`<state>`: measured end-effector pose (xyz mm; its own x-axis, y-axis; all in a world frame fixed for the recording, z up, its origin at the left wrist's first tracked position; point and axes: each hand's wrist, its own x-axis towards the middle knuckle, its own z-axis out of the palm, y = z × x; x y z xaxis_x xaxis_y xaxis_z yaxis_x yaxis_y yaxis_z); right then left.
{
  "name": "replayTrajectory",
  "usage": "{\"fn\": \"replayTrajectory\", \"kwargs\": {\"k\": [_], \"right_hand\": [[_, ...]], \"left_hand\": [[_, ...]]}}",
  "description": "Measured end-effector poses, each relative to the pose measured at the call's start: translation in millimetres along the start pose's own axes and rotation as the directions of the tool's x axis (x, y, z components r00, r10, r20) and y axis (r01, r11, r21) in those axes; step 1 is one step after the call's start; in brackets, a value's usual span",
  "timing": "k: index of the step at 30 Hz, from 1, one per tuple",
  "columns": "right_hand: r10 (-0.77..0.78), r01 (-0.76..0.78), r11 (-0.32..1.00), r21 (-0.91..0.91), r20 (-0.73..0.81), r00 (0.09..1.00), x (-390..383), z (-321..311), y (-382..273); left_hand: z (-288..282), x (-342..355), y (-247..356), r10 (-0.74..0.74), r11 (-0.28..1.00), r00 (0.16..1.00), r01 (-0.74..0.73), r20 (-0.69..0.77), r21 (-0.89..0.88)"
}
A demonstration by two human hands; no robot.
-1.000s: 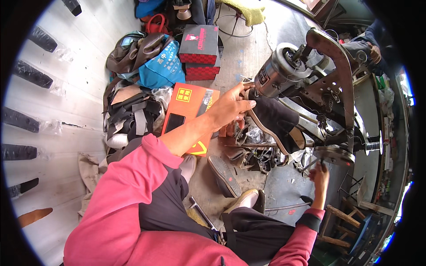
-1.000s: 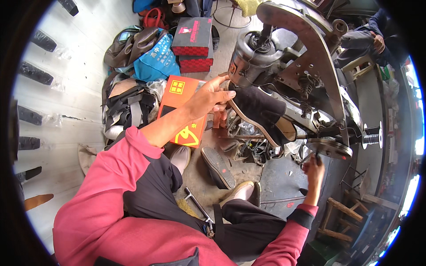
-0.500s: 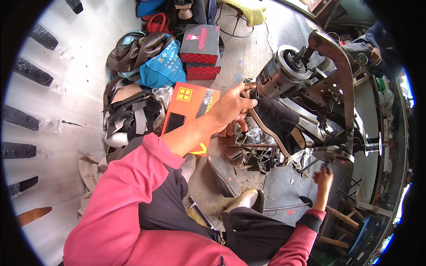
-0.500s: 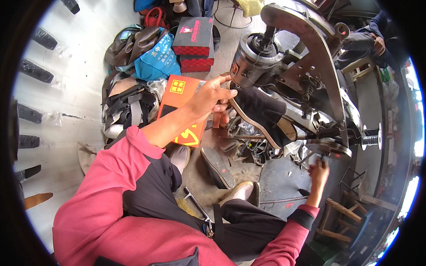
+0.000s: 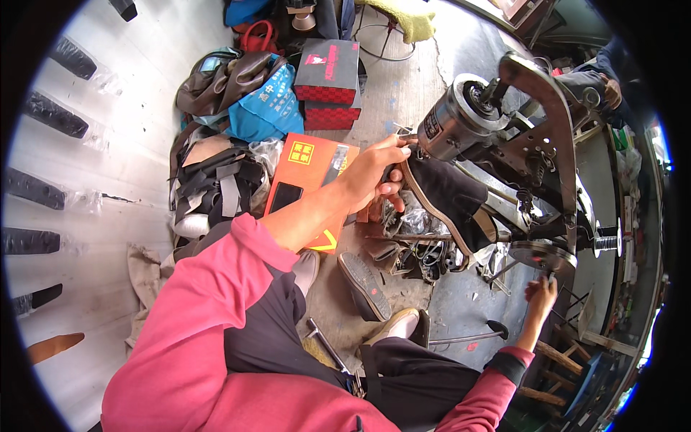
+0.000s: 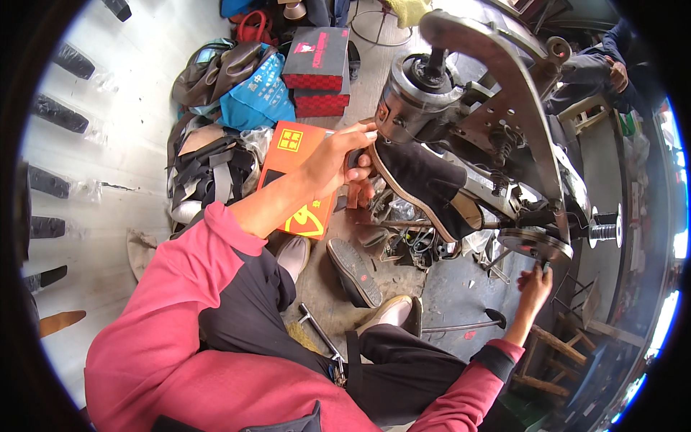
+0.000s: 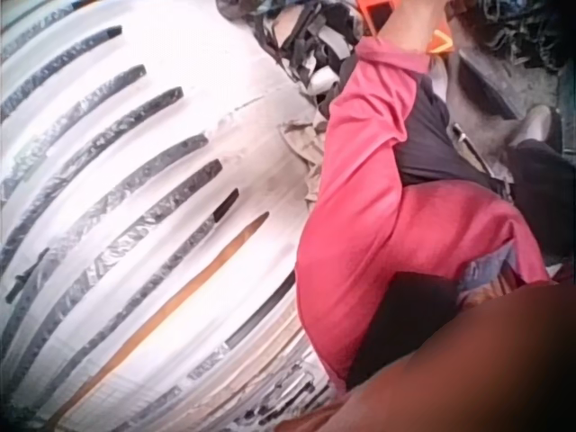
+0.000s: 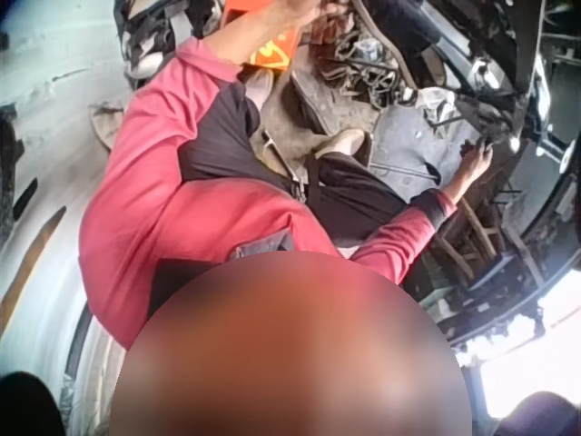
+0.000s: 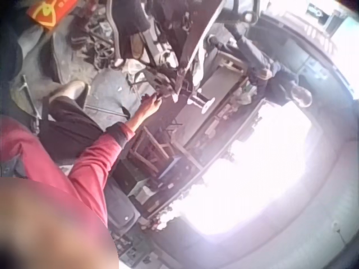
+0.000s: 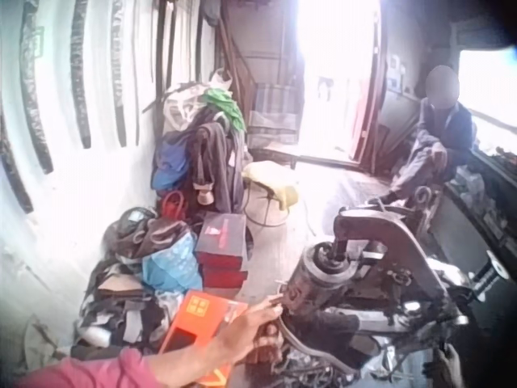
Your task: The person sits on the floor and uses a sewing machine to stitch the upper of a black shoe. They position the shoe under the needle, guide it with both hands, and operate the machine to sew along the edge.
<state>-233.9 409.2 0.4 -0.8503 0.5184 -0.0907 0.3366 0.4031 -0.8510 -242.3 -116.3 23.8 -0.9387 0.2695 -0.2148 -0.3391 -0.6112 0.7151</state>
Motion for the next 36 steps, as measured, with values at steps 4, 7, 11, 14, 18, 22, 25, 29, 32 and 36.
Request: {"fn": "replayTrajectory", "kwargs": {"k": [4,7,11,14,18,22,25,29,32,36], "right_hand": [[0.085,-0.017,0.982,-0.19,0.354,0.931,-19.6,49.6,23.2],[0.056,0.024,0.985,-0.17,0.45,0.891,-37.9,69.7,6.8],[0.066,0.007,0.988,-0.153,0.472,0.879,-49.1,74.5,-13.2],[0.083,-0.009,0.987,-0.158,0.473,0.877,-52.7,75.2,-19.6],[0.022,0.032,0.993,-0.113,0.444,0.896,-65.2,79.7,-35.1],[-0.18,0.199,0.98,-0.021,0.343,0.922,-74.8,66.5,-65.4],[-0.325,0.325,0.945,0.026,0.174,0.93,-62.7,34.4,-81.3],[-0.297,0.298,0.953,0.045,-0.041,0.954,-24.3,-6.4,-64.3],[-0.114,0.119,0.982,0.144,-0.038,0.993,3.7,-17.8,-24.6],[-0.007,0.025,0.99,-0.137,0.128,0.992,7.0,11.7,28.4]], "left_hand": [[-0.1,2.8,-1.3,-0.007,0.999,0.999,0.008,-0.034,0.046],[2.2,4.1,0.2,-0.002,0.992,0.998,0.011,-0.07,0.128],[9.3,6.5,4.0,0.046,0.952,0.985,0.008,-0.167,0.307],[13.5,7.2,4.4,0.116,0.91,0.971,-0.019,-0.21,0.414],[10.7,6.6,0.8,0.136,0.896,0.976,-0.048,-0.17,0.442],[5.4,5.7,-2.3,0.104,0.957,0.99,-0.073,-0.096,0.281],[6.1,6.3,-1.5,0.072,0.968,0.993,-0.046,-0.097,0.247],[10.7,6.0,0.4,0.078,0.966,0.988,-0.041,-0.134,0.257],[10.5,4.9,-0.3,0.084,0.97,0.989,-0.052,-0.124,0.239],[3.2,5.2,-2.3,0.062,0.983,0.996,-0.049,-0.063,0.179]]}}
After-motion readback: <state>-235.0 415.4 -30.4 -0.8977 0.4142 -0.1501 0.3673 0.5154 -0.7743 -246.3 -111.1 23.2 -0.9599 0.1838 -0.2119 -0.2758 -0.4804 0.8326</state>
